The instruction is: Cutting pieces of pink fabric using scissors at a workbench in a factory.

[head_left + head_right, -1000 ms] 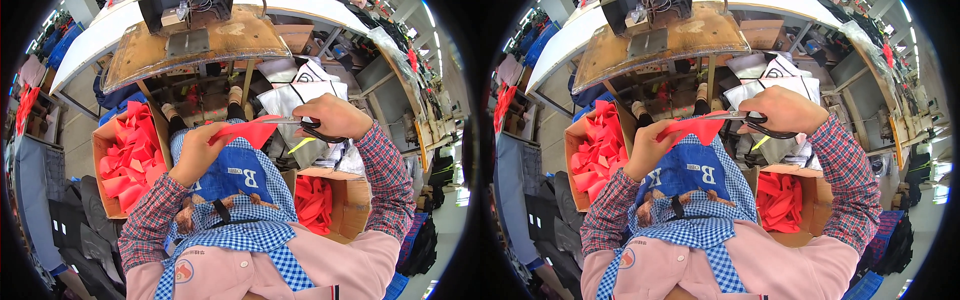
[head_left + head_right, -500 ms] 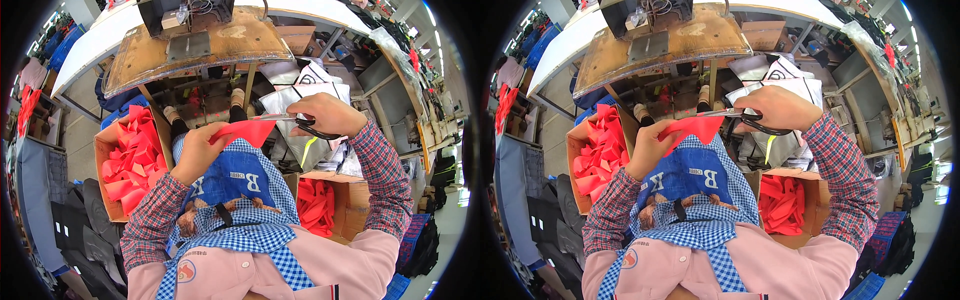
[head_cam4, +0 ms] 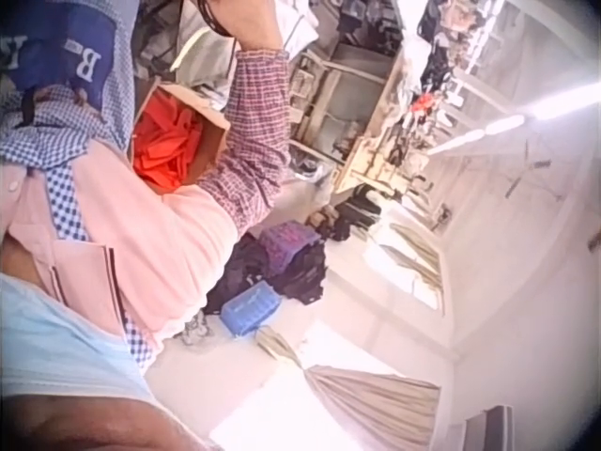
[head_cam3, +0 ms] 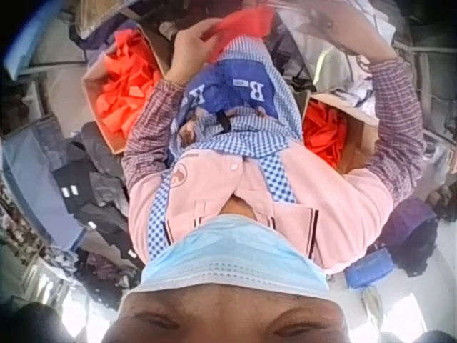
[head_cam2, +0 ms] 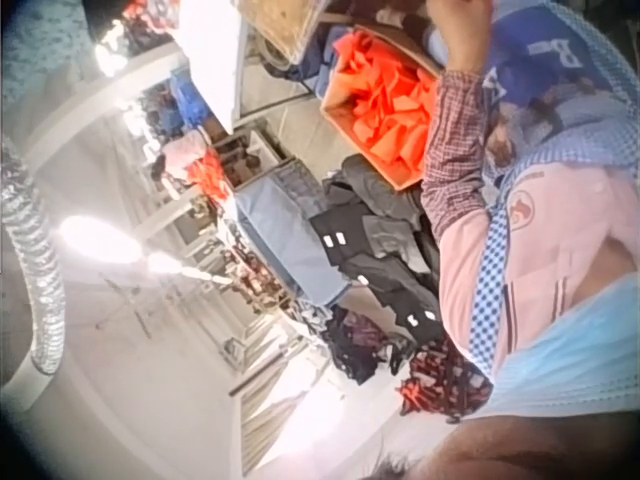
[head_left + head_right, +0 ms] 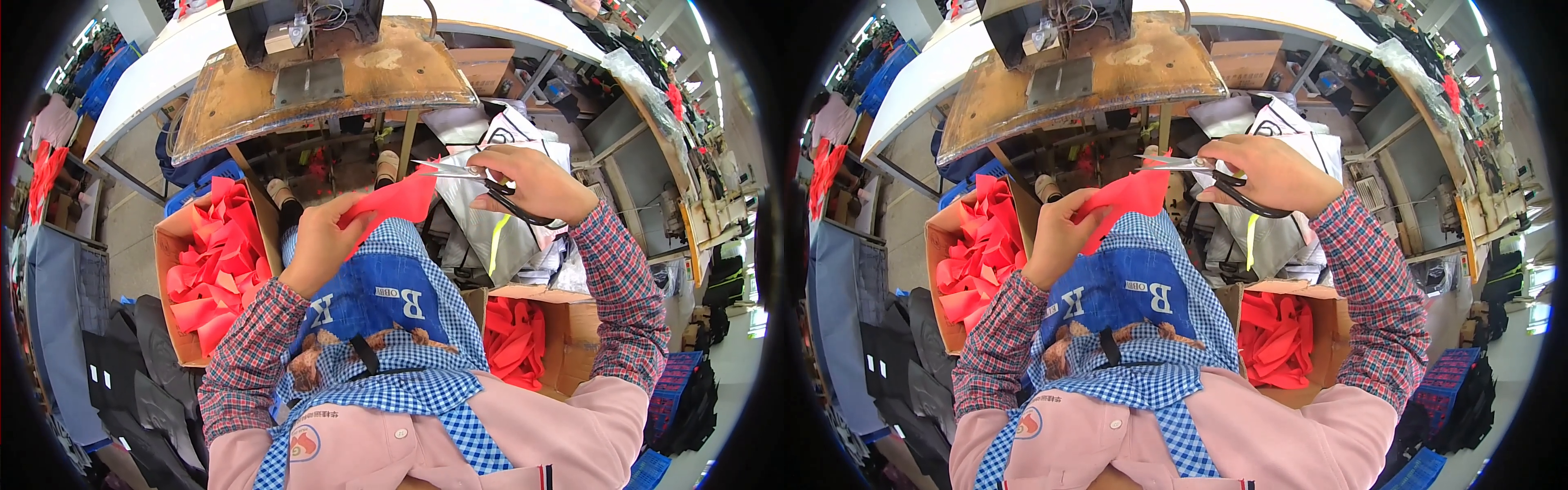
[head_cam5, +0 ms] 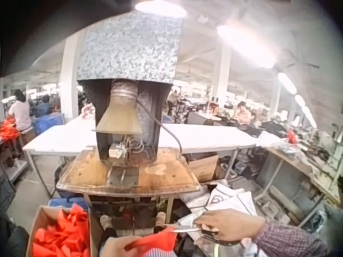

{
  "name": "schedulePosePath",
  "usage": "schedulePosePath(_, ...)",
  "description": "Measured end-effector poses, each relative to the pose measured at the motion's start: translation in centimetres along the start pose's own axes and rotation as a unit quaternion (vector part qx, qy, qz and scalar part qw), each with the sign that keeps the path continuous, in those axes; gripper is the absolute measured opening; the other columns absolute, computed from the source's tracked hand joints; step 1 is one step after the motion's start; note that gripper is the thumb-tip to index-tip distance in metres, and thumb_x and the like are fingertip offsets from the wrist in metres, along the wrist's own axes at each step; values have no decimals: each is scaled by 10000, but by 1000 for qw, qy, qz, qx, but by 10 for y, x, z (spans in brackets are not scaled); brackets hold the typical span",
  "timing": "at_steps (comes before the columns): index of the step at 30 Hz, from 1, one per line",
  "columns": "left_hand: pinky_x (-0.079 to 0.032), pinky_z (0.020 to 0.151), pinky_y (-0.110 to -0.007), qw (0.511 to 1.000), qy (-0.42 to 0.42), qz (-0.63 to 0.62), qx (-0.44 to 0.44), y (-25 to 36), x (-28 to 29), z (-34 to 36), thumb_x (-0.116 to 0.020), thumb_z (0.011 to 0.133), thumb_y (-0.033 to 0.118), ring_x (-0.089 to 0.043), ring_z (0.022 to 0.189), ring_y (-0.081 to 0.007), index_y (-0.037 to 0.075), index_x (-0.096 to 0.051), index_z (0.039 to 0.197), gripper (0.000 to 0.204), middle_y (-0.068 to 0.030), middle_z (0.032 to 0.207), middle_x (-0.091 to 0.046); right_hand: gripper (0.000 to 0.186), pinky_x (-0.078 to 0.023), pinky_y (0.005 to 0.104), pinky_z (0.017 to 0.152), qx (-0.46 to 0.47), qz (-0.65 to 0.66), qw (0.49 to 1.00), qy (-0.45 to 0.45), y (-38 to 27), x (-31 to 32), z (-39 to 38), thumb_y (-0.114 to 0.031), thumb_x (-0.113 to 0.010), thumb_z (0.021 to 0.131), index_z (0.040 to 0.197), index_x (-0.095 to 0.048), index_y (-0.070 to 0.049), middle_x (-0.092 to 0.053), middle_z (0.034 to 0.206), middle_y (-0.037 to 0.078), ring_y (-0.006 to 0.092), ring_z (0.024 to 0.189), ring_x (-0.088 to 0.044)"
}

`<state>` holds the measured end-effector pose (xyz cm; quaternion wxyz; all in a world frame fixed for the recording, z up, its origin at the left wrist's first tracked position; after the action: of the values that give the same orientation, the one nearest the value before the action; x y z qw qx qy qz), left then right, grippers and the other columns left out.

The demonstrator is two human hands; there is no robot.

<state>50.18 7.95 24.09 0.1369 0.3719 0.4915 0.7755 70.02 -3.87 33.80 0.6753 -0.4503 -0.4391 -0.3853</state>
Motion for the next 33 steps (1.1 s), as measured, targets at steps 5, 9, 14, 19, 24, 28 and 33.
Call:
schedulePosePath(5, -531, 679, -313, 998, 39, 37, -32, 2, 13, 18, -719, 880, 115, -698, 716, -250, 28, -703, 1103, 240, -193, 852, -696, 464, -491, 401, 663, -95, -9, 995, 23, 12, 10, -7, -383, -762, 865, 1124, -646, -16, -659, 862, 152, 334, 744, -633)
schedulePosePath(9, -523, 679, -292, 994, 101, -22, -38, -15, 29, 61, -723, 886, 121, -669, 727, -134, 6, -696, 1088, 234, -146, 846, -709, 447, -485, 375, 615, -123, -8, 990, 70, 10, 17, -16, -373, -773, 860, 1116, -661, -24, -658, 825, 126, 290, 679, -620)
schedulePosePath(14, -532, 728, -242, 971, 118, -205, 25, -48, 40, 119, -720, 919, 112, -657, 832, -77, -59, -680, 1127, 272, -49, 956, -734, 425, -506, 366, 624, -114, -31, 987, 109, 3, 21, -29, -313, -798, 843, 1115, -656, -20, -652, 816, 115, 284, 680, -627)
schedulePosePath(19, -559, 738, -260, 926, 131, -351, 48, -66, 49, 154, -728, 912, 68, -678, 845, -113, -52, -671, 1137, 261, -80, 1002, -729, 400, -503, 369, 616, -122, -38, 986, 104, 4, 19, -37, -299, -800, 839, 1081, -643, -21, -659, 837, 109, 271, 677, -628)
schedulePosePath(24, -553, 715, -256, 922, 152, -352, 63, -81, 59, 166, -740, 908, 77, -670, 810, -107, -36, -679, 1082, 216, -57, 943, -717, 395, -504, 365, 607, -132, -21, 986, 98, 5, 16, -42, -293, -796, 840, 1090, -642, -28, -662, 842, 111, 261, 671, -632)
schedulePosePath(28, -559, 716, -259, 895, 167, -408, 67, -88, 62, 169, -747, 904, 80, -675, 802, -110, -23, -682, 1069, 206, -52, 941, -715, 421, -520, 336, 635, -128, -22, 988, 78, 4, 11, -42, -211, -840, 796, 1109, -641, -12, -673, 923, 126, 256, 695, -640)
schedulePosePath(33, -569, 719, -268, 895, 155, -412, 65, -92, 63, 170, -749, 901, 78, -683, 804, -116, -11, -685, 1059, 192, -47, 944, -716, 405, -521, 326, 623, -129, -1, 990, 65, 3, 6, -44, -191, -834, 802, 1107, -640, -8, -670, 907, 116, 244, 675, -634)
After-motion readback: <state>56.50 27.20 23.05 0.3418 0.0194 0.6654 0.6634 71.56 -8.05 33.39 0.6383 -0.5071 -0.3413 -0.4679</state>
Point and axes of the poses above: each hand's wrist, its own z-axis towards the middle knuckle, its own x-axis out of the back of the hand, y = z × x, the point moved 9 cm from there along z, towards the middle knuckle
